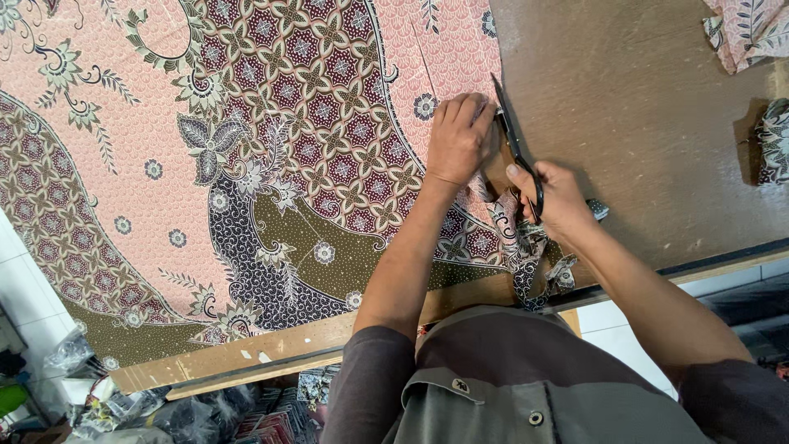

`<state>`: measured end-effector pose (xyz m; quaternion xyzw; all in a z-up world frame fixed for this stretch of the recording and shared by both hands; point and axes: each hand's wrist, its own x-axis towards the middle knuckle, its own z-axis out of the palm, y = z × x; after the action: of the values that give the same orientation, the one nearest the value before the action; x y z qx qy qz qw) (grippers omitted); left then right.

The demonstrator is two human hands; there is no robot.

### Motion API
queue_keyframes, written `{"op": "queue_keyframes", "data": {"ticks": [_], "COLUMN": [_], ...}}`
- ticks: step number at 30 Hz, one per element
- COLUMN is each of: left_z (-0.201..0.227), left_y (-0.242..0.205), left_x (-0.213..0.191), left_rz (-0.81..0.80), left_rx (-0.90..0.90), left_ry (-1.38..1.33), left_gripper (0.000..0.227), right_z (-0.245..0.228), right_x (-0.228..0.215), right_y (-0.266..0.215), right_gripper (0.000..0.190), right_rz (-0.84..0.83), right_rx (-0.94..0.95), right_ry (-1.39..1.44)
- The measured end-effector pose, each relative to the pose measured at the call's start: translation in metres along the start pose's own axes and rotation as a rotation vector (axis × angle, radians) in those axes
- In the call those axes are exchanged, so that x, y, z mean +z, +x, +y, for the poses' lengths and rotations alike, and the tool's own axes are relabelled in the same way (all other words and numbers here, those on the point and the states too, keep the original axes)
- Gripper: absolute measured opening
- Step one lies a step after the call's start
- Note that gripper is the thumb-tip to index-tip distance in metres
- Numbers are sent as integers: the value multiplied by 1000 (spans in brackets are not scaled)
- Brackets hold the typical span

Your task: The person uses shears to cut patterned fabric laid out on a wooden table. They repeatedly reposition the fabric and cut along curved and straight lines, separating pieces and setting them aside.

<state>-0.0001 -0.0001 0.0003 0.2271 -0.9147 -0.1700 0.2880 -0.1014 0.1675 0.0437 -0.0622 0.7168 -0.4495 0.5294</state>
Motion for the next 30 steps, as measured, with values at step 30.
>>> {"op": "queue_keyframes", "data": {"ticks": [30], "left_z": [1], "left_y": [2], "left_x": [-4], "left_rz": [-18], "left_rx": [-17], "left_ry": [-43], "left_gripper": [43], "right_z": [-31], "right_x": [10], "right_y": [35], "right_gripper": [38], "right_rz": [-81], "right_rx": [-90], "right_ry": [67]}}
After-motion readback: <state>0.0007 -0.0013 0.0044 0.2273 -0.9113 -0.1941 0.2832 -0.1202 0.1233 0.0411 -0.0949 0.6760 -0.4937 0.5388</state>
